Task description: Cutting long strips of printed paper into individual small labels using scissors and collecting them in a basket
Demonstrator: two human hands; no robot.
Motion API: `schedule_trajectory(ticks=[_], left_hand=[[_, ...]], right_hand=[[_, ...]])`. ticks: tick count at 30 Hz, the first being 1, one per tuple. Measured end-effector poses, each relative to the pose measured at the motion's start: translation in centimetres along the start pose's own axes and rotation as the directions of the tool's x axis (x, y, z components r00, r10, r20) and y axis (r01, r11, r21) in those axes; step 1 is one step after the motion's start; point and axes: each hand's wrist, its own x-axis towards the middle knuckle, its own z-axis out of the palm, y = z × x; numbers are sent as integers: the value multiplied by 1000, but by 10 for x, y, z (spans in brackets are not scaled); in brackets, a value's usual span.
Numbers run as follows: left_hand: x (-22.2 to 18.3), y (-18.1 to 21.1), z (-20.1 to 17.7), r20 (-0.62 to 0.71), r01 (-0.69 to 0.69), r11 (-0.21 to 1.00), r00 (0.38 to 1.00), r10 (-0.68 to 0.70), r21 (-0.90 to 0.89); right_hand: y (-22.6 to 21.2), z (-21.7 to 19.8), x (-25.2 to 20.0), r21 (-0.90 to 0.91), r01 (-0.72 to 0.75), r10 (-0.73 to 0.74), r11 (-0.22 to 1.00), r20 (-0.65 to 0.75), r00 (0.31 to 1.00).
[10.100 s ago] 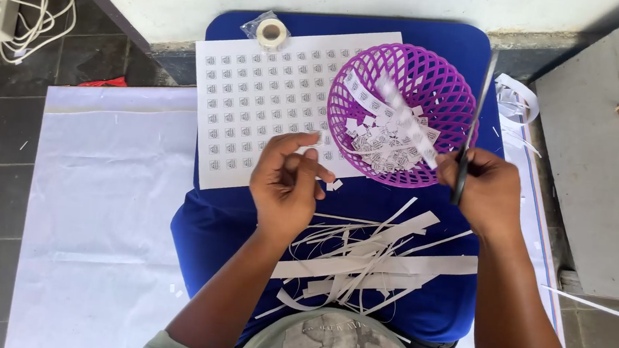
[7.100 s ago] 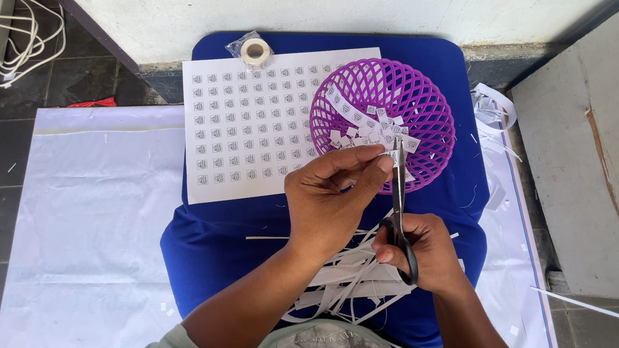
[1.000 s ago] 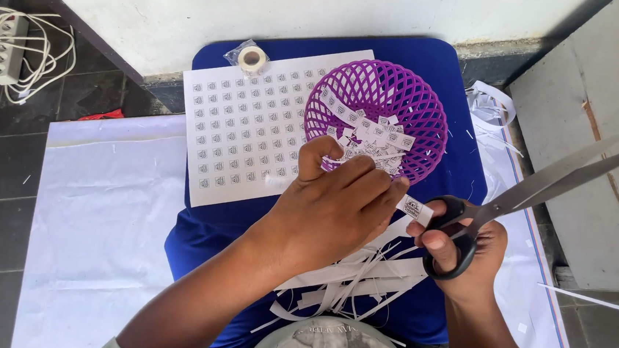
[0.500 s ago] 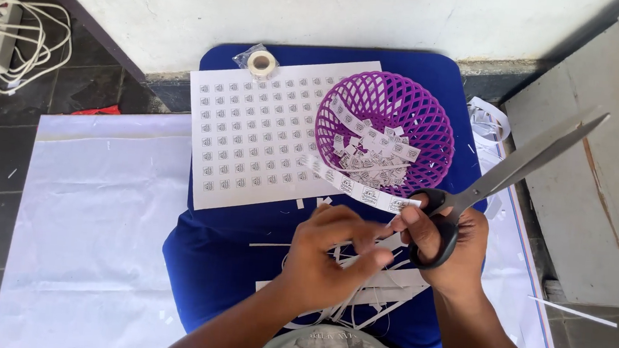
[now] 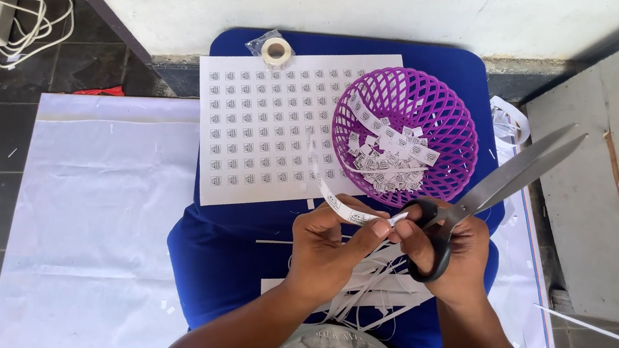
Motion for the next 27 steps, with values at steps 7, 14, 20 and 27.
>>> schedule_trajectory(ticks=[7,14,20,27], left_hand=[[-6,1,0,-145,-61,988,986,81,141],[-14,-7,-2,-194,-122,987,971,140,99],[-19,-7,4,-184,-172,973,963,199,151],[-24,-7,9,-175,-211,963,955,240,167]], right_hand=[[7,1,-14,-63,-2,3,998,20,1000],[40,5,-62,120,-252,214,960,262,941],[23,9,-63,21,-273,257,962,279,925],[16,12,-60,16,-233,218,972,294,930]])
